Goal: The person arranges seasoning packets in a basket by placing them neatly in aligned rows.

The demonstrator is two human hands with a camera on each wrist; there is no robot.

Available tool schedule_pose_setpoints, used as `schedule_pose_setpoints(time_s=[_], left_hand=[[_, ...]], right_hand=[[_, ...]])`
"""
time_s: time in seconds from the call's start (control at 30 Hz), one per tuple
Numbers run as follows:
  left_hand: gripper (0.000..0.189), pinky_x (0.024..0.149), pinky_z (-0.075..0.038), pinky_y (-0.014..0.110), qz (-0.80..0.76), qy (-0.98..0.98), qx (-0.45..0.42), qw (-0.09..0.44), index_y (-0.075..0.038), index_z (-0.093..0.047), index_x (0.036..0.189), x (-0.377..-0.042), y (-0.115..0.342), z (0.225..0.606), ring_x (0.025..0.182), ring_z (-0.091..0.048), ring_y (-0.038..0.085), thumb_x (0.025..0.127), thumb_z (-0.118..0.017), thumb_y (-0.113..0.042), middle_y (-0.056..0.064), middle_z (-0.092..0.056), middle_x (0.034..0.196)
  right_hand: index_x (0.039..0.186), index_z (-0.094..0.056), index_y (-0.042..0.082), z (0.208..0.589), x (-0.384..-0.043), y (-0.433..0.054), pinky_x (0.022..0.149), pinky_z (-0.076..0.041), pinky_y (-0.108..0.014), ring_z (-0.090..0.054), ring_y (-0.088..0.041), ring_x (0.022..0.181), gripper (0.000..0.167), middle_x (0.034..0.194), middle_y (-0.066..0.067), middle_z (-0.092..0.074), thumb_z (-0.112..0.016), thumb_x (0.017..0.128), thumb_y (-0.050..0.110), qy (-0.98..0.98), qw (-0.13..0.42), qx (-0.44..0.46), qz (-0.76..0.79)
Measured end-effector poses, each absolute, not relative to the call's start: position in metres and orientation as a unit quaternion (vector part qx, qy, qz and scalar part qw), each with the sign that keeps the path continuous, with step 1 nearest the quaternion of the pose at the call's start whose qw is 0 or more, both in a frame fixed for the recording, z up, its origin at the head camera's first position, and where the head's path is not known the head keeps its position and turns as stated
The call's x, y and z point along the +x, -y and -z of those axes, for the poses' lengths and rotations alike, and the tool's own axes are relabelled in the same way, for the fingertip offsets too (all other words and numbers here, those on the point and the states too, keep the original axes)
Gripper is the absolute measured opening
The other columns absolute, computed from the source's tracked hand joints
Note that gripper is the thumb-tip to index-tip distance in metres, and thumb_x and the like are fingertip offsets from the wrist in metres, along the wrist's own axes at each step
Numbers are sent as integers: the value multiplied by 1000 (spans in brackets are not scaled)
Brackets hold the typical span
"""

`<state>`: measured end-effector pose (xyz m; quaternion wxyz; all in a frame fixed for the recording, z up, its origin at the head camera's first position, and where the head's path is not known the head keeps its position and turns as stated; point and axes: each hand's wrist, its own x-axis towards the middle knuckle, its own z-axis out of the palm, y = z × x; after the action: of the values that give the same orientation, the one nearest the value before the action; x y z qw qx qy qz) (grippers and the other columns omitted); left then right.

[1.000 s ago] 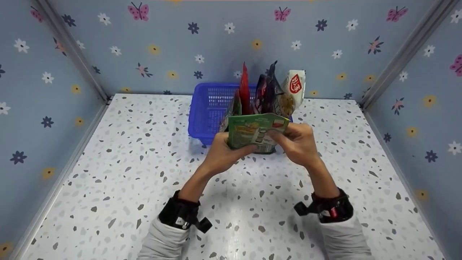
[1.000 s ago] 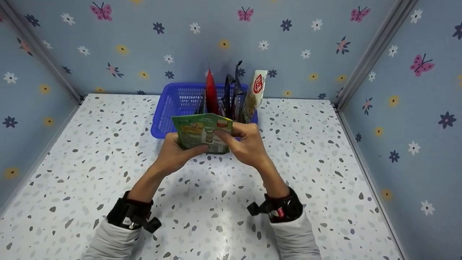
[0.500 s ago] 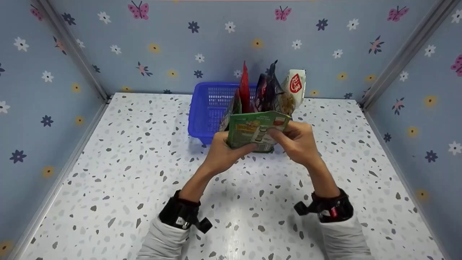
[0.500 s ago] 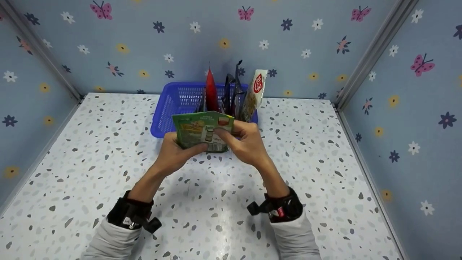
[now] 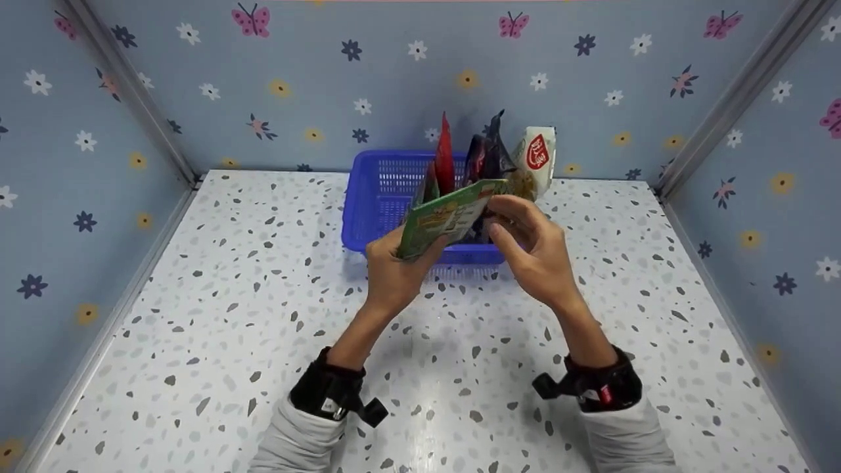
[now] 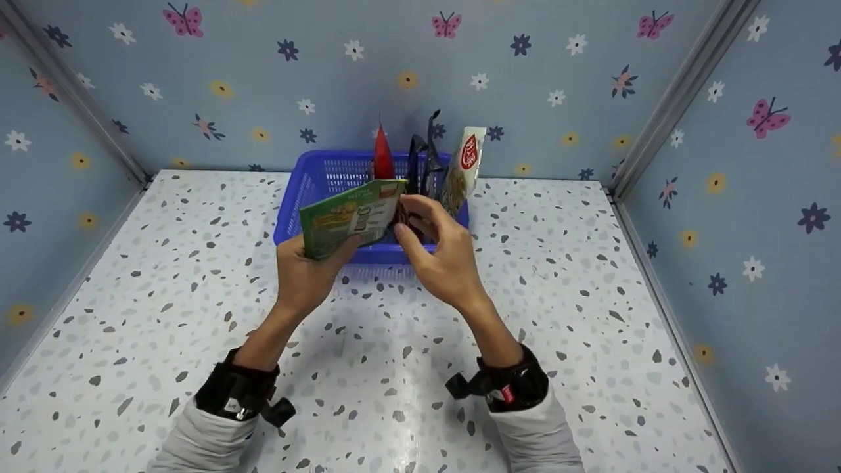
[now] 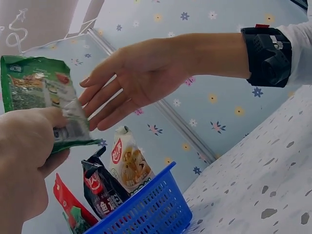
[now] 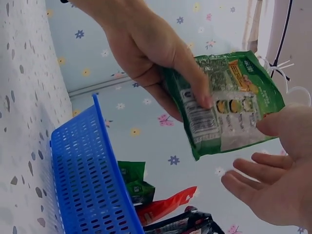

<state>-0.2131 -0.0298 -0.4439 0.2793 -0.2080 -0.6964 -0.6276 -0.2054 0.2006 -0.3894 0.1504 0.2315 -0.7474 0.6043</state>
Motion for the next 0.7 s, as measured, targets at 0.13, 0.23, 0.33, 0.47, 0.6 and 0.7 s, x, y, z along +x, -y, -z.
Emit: schedule_pose_setpoints(time_s=[0.13, 0.23, 0.33, 0.47, 0.6, 0.7], left_hand=[[23, 94, -70, 33, 573, 700, -212, 370, -1, -86, 121, -217, 28, 445, 103, -87, 32, 98, -86, -3, 16, -88, 116], [30, 108, -66, 37, 534, 703, -227, 410, 1, -83, 129, -218, 28, 446, 122, -83, 36, 99, -83, 3, 19, -84, 129], [35, 116, -61, 37, 490, 717, -232, 438, 3, -79, 136, -217, 26, 448, 132, -78, 39, 101, -79, 6, 22, -79, 139], [37, 125, -55, 40, 430, 735, -230, 471, 5, -74, 142, -215, 23, 451, 141, -72, 41, 105, -71, 10, 25, -75, 147], [38, 130, -50, 44, 371, 745, -222, 508, 6, -73, 143, -213, 17, 455, 142, -71, 41, 105, -68, 13, 25, -74, 148], [40, 132, -48, 45, 329, 750, -226, 527, 6, -73, 143, -210, 12, 457, 141, -71, 41, 104, -70, 14, 25, -74, 148]], right_hand=[[152, -62, -6, 387, -197, -196, 125, -55, -33, -64, -38, 148, 44, 156, -25, -67, -67, 108, -4, 744, 156, 232, -607], [156, -59, -6, 385, -190, -191, 127, -52, -32, -62, -37, 152, 49, 159, -25, -64, -68, 108, -2, 749, 136, 232, -606], [163, -52, -4, 384, -181, -187, 131, -48, -33, -56, -35, 158, 58, 166, -21, -59, -70, 108, 2, 760, 103, 233, -598], [172, -39, 0, 382, -173, -183, 137, -42, -36, -46, -31, 167, 74, 176, -17, -49, -74, 107, 8, 768, 57, 231, -594], [177, -29, 2, 384, -170, -179, 136, -42, -37, -47, -31, 167, 83, 178, -16, -46, -73, 107, 14, 763, 19, 231, -603], [176, -30, 2, 386, -170, -177, 128, -53, -37, -59, -33, 156, 79, 170, -19, -55, -70, 109, 15, 747, -1, 233, -623]])
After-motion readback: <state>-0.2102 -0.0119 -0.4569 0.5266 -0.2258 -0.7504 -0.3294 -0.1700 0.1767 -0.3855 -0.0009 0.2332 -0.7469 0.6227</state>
